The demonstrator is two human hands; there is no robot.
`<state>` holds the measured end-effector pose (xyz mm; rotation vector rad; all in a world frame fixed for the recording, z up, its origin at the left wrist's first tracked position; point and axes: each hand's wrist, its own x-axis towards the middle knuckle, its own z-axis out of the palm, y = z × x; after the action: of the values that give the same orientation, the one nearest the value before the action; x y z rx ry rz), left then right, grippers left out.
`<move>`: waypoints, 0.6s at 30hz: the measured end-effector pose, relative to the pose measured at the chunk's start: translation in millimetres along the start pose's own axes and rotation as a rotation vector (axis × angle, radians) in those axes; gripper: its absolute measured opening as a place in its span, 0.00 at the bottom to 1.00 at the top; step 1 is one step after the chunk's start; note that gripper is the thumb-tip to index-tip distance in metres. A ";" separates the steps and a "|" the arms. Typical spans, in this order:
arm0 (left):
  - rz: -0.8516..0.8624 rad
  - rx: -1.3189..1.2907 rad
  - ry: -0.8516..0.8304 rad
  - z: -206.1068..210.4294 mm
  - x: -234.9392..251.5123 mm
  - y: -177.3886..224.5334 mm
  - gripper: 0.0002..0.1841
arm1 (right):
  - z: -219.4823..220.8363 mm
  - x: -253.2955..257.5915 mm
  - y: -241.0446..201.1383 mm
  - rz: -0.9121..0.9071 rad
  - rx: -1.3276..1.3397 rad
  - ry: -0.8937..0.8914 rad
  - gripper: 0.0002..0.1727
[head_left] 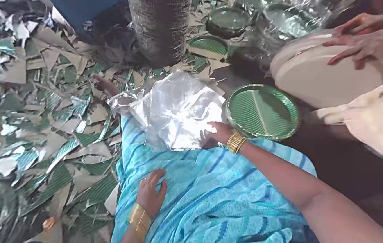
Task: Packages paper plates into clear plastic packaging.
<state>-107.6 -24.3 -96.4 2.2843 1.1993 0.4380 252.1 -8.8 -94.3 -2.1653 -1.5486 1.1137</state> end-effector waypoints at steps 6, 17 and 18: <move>-0.009 0.008 -0.027 -0.1 0.8 -2.9 0.15 | 51.1 -5.0 -8.7 -0.177 -0.231 -0.213 0.41; -0.016 0.047 -0.058 -7.3 7.8 4.1 0.15 | 52.8 -12.2 -17.6 -0.391 -0.274 -0.023 0.20; -0.017 0.064 -0.058 -8.5 12.3 7.0 0.16 | 50.4 -15.2 -17.8 -0.409 -0.256 0.010 0.19</move>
<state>-100.4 -14.9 -84.8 2.3226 1.2191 0.3292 202.1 -26.2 -111.0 -1.8604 -2.1025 0.8073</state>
